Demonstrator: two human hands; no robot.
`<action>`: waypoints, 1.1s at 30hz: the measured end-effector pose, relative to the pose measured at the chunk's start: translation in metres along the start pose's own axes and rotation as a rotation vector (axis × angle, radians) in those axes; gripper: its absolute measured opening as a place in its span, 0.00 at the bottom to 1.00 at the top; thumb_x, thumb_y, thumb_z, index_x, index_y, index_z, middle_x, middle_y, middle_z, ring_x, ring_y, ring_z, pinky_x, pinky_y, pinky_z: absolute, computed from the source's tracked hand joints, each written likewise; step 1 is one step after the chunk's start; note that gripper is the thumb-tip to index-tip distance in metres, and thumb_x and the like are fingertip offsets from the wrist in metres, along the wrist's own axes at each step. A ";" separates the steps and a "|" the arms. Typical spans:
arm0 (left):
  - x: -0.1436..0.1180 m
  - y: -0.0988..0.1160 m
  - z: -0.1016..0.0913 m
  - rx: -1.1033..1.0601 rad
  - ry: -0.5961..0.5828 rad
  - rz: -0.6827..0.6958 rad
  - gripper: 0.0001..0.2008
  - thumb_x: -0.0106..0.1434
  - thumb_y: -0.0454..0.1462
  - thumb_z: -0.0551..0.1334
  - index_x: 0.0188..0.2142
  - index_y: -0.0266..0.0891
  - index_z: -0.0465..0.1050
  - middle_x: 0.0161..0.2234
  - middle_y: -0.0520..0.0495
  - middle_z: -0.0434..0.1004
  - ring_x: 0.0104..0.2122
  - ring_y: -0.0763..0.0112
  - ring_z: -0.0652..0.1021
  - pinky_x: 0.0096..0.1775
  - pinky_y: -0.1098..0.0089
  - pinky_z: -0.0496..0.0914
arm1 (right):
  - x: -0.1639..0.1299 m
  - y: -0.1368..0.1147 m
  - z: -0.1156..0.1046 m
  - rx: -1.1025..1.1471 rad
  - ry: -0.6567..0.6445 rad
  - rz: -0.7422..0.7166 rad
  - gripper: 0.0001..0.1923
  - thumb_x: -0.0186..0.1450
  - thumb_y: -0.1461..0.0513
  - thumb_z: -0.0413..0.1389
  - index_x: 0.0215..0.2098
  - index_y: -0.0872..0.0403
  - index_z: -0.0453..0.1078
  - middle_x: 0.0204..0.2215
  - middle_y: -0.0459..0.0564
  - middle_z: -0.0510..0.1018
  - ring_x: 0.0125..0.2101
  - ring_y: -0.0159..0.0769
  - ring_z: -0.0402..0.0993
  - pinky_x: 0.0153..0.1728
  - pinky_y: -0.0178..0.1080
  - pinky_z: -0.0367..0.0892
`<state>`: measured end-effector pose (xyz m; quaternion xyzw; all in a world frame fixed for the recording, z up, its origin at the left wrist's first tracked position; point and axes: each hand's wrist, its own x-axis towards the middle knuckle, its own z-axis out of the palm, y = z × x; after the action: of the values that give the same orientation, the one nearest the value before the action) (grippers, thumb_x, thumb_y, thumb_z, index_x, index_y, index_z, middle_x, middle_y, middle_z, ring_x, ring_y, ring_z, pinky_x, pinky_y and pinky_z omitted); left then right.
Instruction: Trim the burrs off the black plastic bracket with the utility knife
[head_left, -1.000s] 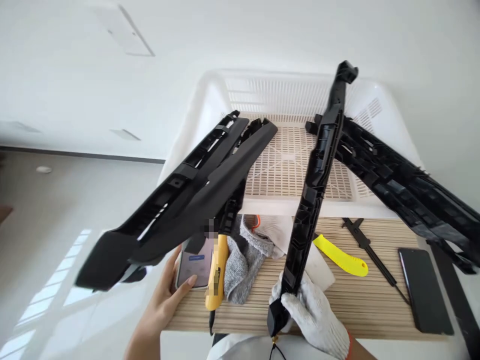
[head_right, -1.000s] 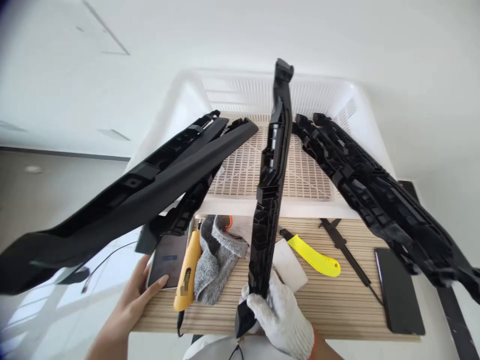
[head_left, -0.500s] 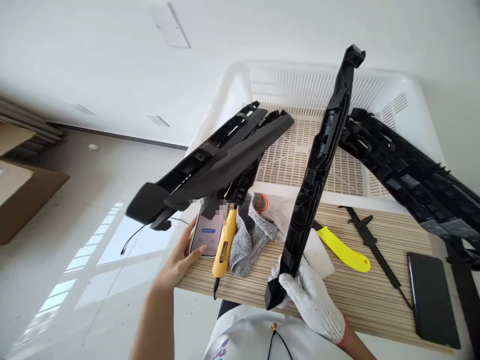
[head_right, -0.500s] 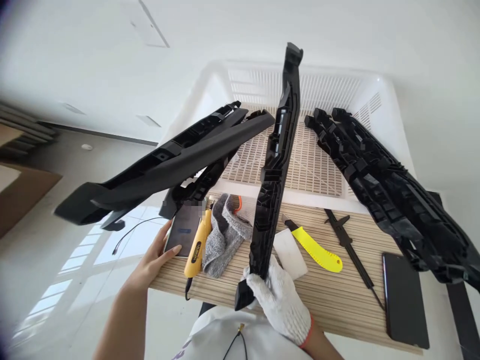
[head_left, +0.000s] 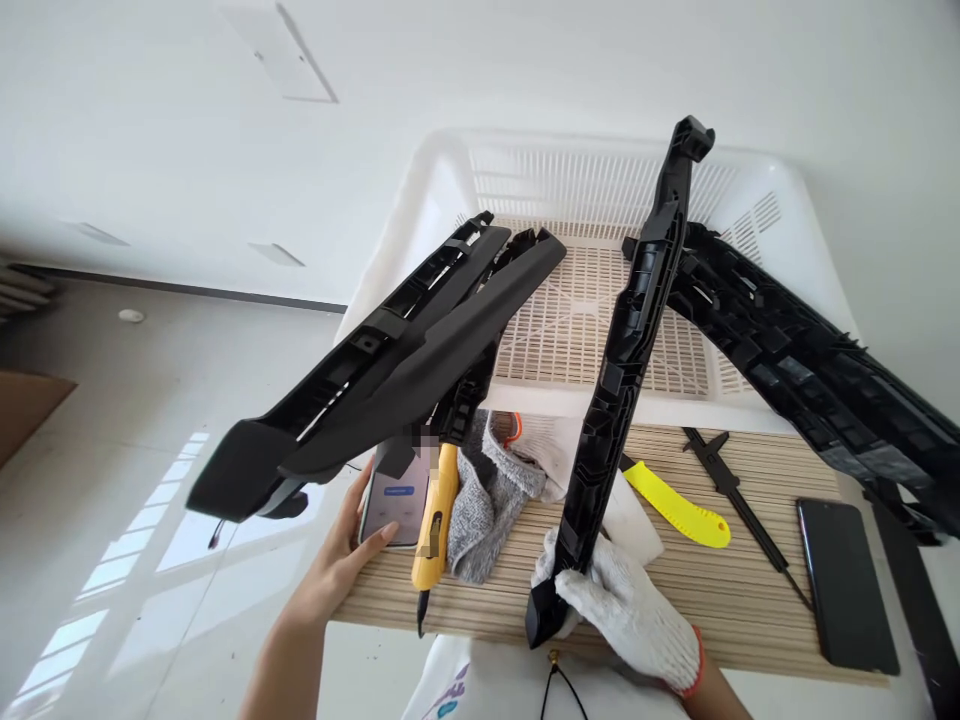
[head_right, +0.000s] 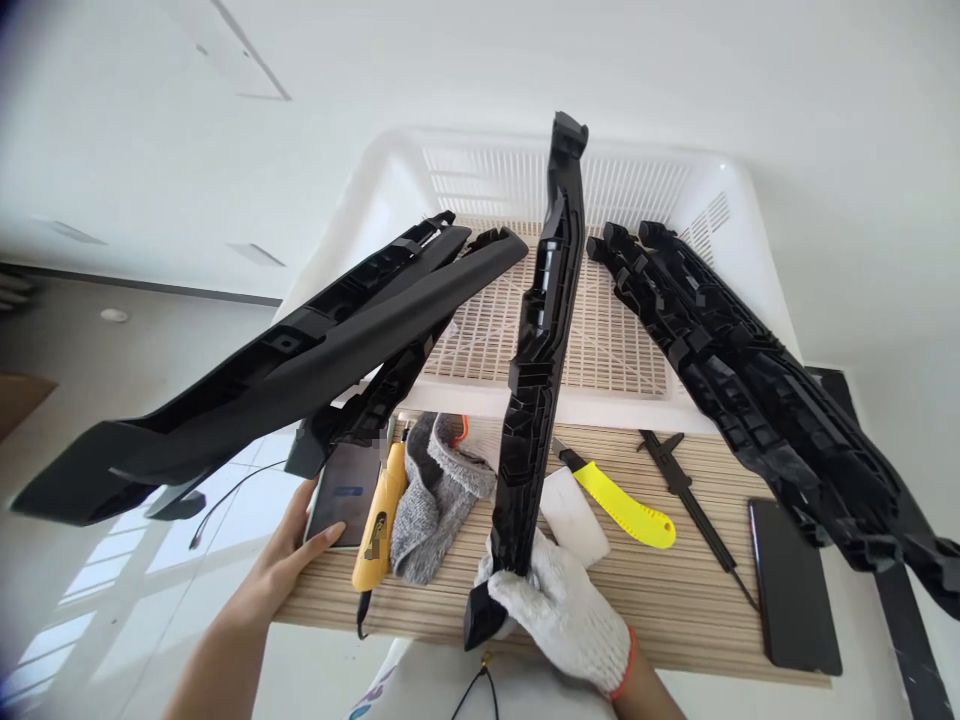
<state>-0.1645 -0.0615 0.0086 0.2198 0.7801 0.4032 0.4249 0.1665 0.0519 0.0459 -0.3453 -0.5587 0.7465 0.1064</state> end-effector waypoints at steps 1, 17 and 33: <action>0.000 -0.001 0.000 -0.001 0.007 0.001 0.52 0.58 0.57 0.70 0.75 0.49 0.50 0.73 0.44 0.59 0.71 0.38 0.61 0.69 0.48 0.63 | 0.000 -0.001 -0.001 -0.004 -0.009 0.000 0.08 0.75 0.56 0.53 0.44 0.51 0.71 0.42 0.49 0.77 0.43 0.37 0.72 0.48 0.41 0.68; -0.003 -0.008 -0.004 0.080 0.040 -0.045 0.56 0.58 0.58 0.68 0.77 0.47 0.44 0.72 0.40 0.60 0.73 0.41 0.59 0.72 0.51 0.55 | 0.004 -0.004 -0.002 0.016 -0.021 0.070 0.10 0.74 0.55 0.53 0.43 0.52 0.73 0.38 0.47 0.77 0.39 0.36 0.71 0.44 0.38 0.68; -0.010 0.014 -0.003 0.189 -0.038 -0.069 0.52 0.62 0.58 0.64 0.77 0.45 0.43 0.75 0.41 0.53 0.74 0.46 0.54 0.73 0.53 0.52 | -0.009 0.024 -0.018 -0.143 -0.015 -0.162 0.15 0.73 0.50 0.53 0.52 0.45 0.76 0.49 0.52 0.79 0.52 0.45 0.75 0.58 0.46 0.70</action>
<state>-0.1612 -0.0620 0.0257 0.2395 0.8134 0.3088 0.4308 0.1903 0.0524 0.0250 -0.3000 -0.6375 0.6962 0.1371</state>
